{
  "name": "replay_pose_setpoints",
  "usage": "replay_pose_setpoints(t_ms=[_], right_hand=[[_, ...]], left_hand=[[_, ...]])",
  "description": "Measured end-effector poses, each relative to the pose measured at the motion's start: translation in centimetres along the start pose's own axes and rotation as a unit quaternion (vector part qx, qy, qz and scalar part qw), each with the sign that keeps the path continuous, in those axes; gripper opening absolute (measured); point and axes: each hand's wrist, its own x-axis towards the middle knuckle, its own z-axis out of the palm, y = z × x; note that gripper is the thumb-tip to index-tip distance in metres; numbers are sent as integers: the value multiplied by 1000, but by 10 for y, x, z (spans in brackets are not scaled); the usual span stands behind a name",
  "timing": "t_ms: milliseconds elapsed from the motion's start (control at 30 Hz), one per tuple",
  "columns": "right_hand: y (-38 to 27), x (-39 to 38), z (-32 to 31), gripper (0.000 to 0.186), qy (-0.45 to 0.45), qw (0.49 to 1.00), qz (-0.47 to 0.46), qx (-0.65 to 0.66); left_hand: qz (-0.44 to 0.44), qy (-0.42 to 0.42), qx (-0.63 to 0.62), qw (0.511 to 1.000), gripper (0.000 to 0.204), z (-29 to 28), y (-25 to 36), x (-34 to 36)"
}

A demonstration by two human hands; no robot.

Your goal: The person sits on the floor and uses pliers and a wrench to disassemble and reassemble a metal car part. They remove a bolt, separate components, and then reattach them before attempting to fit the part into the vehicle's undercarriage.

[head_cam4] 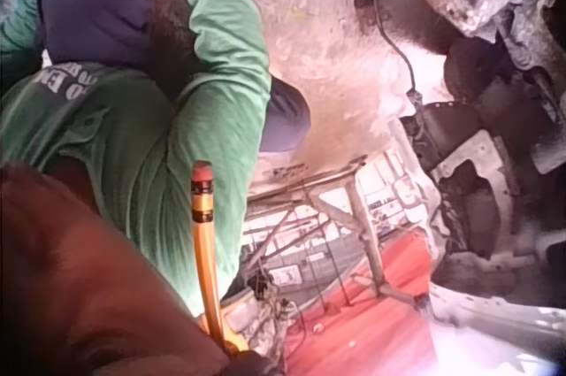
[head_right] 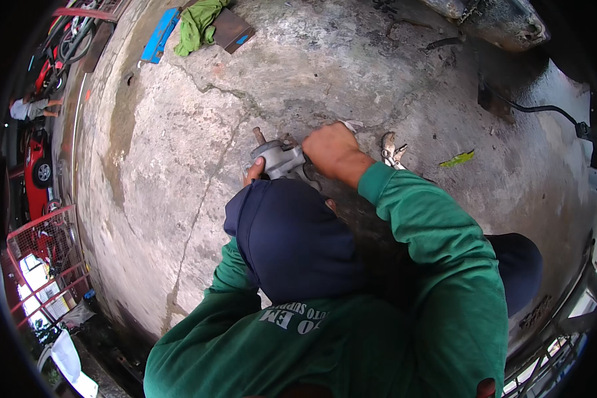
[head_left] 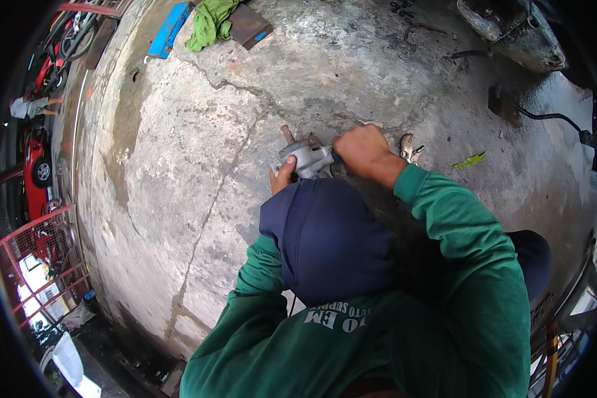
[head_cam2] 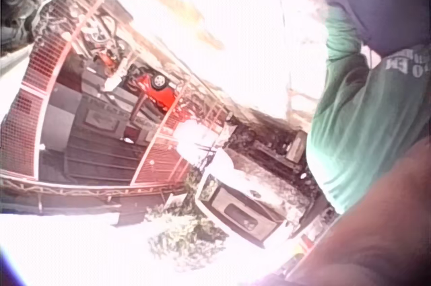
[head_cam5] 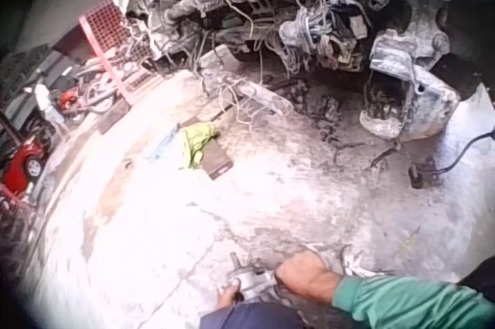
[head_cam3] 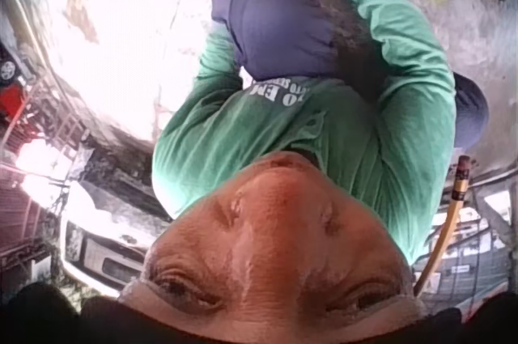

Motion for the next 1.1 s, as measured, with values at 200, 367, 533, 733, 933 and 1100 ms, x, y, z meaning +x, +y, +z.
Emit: replay_pose_setpoints(t_ms=[200, 367, 533, 733, 933, 1100], right_hand=[[12, -5, 13, 12, 58, 996, 47, 52], [43, 18, 13, 29, -42, 900, 116, 418], [49, 27, 48, 20, 90, 840, 148, 514], [58, 50, 78, 20, 244, 780, 147, 558], [65, 53, 90, 23, 283, 802, 194, 489], [65, 53, 107, 31, 210, 819, 221, 486]], left_hand=[[44, 124, 27, 991, 44, 63, 16, -21], [236, -9, 239, 942, 44, 39, 32, 4], [330, -115, 448, 823, 54, 24, 59, 26], [263, -132, 411, 863, 65, 21, 65, 66], [251, -115, 399, 874, 81, 32, 53, 81], [339, 34, 446, 828, 64, 47, 25, 83]])
